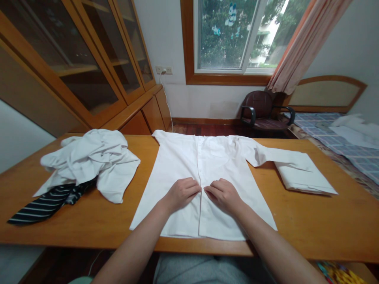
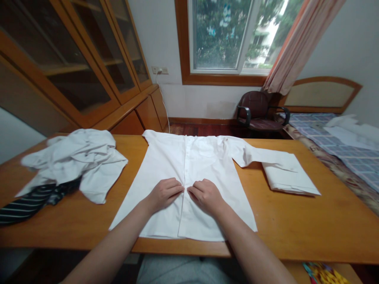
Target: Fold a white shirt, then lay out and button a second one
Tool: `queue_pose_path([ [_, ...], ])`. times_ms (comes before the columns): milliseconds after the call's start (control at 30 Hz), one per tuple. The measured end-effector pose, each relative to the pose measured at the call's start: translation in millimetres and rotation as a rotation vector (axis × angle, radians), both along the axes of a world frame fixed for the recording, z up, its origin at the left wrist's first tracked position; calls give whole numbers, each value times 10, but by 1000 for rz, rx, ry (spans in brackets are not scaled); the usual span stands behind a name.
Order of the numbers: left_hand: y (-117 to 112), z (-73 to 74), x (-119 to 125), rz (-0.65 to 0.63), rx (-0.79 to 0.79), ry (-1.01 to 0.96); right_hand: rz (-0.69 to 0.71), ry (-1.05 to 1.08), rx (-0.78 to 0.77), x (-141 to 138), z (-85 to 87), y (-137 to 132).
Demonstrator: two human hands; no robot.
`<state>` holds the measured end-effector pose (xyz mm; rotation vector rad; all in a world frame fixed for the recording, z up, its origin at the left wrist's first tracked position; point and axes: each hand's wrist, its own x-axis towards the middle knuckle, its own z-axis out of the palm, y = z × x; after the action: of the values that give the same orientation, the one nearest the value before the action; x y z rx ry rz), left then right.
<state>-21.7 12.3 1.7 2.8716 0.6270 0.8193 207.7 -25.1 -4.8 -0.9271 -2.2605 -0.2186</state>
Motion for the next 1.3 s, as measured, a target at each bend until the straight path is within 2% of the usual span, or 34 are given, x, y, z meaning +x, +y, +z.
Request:
queue_pose_path([
  [200,3,21,-28,-2,3,-23,6,3,14,26,-34,18],
  [367,19,30,-91,55,0,-70,-26,19,-21,81,-64,36],
  [600,-12,54,16,76,-5,-80,2,-2,7,61,-37,28],
  [933,2,-11,-7,37,30,-22,11,-34,0,71,-44,15],
  [1300,-25,20,33,23,67,8,20,-40,-8,62,-16,1],
])
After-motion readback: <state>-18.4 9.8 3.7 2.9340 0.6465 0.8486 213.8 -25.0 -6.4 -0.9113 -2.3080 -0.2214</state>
